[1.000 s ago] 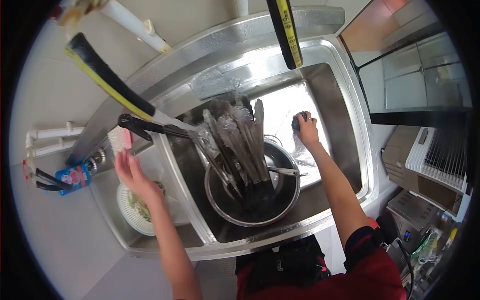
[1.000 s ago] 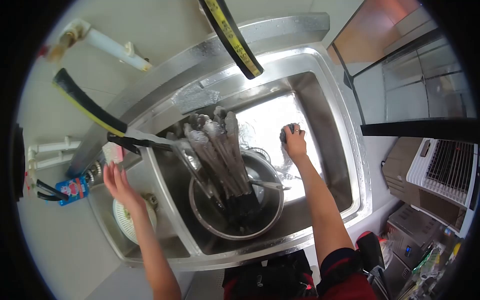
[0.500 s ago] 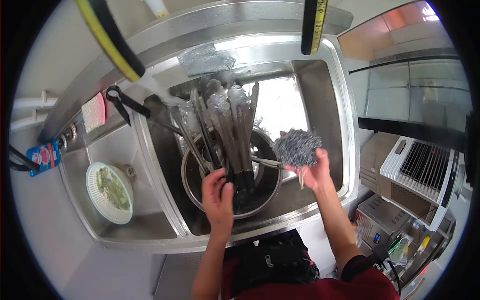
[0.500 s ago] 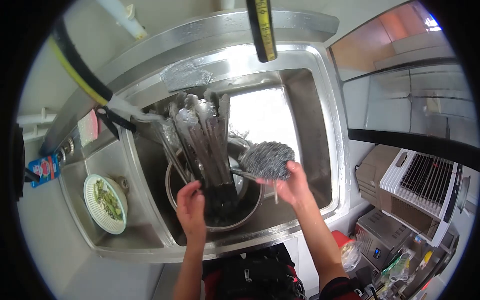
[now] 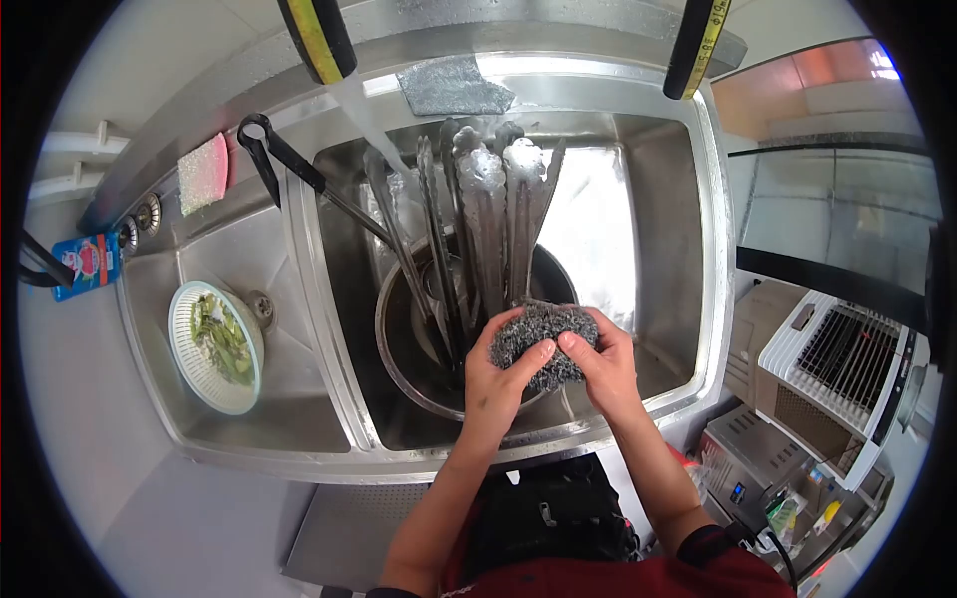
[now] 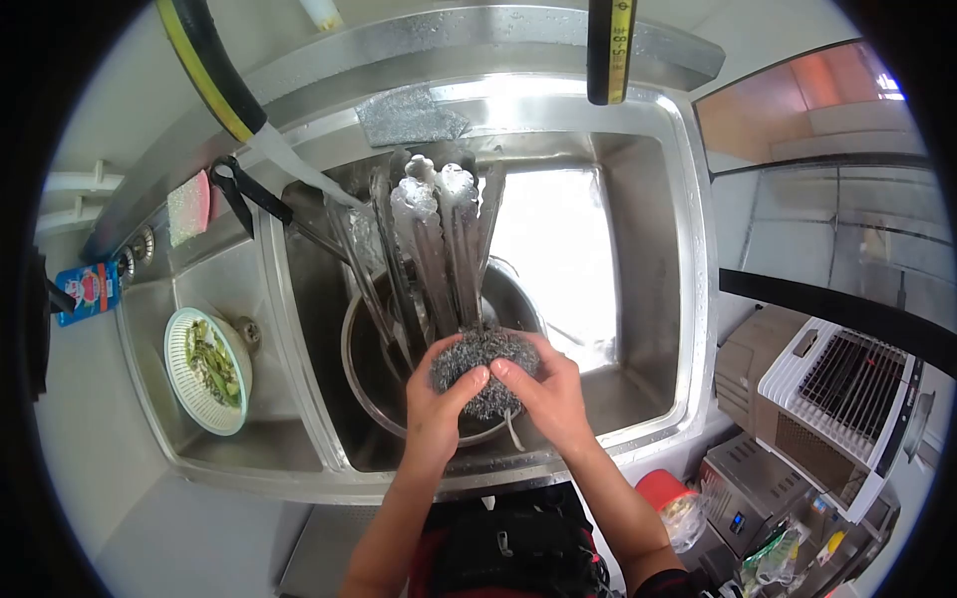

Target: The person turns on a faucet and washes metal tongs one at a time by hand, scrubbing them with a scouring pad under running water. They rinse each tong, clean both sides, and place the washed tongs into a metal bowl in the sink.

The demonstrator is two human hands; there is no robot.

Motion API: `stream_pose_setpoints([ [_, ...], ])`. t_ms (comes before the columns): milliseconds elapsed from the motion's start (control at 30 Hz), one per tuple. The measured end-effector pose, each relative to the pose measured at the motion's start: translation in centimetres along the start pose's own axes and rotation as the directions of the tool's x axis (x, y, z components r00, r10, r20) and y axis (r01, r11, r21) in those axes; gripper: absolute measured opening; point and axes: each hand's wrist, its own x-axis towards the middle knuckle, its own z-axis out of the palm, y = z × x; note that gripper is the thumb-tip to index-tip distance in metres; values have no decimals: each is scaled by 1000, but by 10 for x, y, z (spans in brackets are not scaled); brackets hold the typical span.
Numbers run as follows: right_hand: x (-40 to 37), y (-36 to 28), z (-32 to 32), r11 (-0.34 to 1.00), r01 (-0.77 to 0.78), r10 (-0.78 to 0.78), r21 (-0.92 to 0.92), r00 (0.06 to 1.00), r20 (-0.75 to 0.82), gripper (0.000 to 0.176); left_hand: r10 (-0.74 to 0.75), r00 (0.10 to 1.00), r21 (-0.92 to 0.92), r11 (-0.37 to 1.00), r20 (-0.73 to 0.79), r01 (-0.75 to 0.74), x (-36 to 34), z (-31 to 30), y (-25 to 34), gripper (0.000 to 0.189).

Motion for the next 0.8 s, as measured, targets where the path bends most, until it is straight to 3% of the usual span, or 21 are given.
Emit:
stream_pose_setpoints([
  [233, -1, 17, 4, 926, -161, 168, 342, 986, 8, 26, -199, 980, -330, 925, 1, 188, -1, -7, -6, 31],
  [367, 1, 28, 2, 860, -213, 228, 464, 973, 24, 25, -231, 973, -381, 900, 2, 214, 1, -11, -11, 32],
  [433, 4, 30, -2, 758, -286, 273, 587, 955, 112, 26, -189, 978, -406, 890, 89, 209, 3, -12, -12, 34],
  [467, 6, 33, -4, 752, -294, 261, 590, 955, 142, 37, -184, 979, -408, 890, 86, 203, 5, -13, -12, 34],
  [500, 7, 32, -4, 752, -298, 262, 588, 954, 148, 37, -145, 982, -330, 927, 122, 177, 6, -15, -12, 35],
  [567, 6, 27, -2, 815, -255, 224, 521, 967, 124, 27, -108, 982, -252, 957, 153, 144, 7, -21, -8, 35],
  [600, 7, 21, 1, 938, -175, 164, 299, 985, 62, 34, -55, 986, -127, 989, 160, 76, 8, -26, -5, 35],
  [633, 10, 22, 2, 938, -177, 166, 299, 984, 64, 34, -6, 985, 2, 1000, 174, 6, 9, -28, -2, 35],
  [667, 11, 25, 3, 981, 139, -135, -139, 990, 35, 39, 71, 992, 34, 997, 105, -75, 9, -25, 0, 26],
  [700, 12, 27, 6, 737, 414, -407, -534, 903, 139, 44, 71, 992, 38, 996, 101, -76, 11, -25, 0, 26],
  [733, 9, 23, 15, 649, 422, -434, -633, 889, 148, 50, 197, 980, 297, 934, 28, -197, 14, -25, -2, 20],
  [767, 7, 24, 20, 651, 425, -434, -629, 888, 151, 50, 333, 943, 542, 794, -8, -276, 18, -25, -5, 17],
  [800, 4, 25, 24, 770, 278, -284, -574, 955, 82, 49, 426, 902, 557, 767, -72, -318, 23, -24, -9, 24],
])
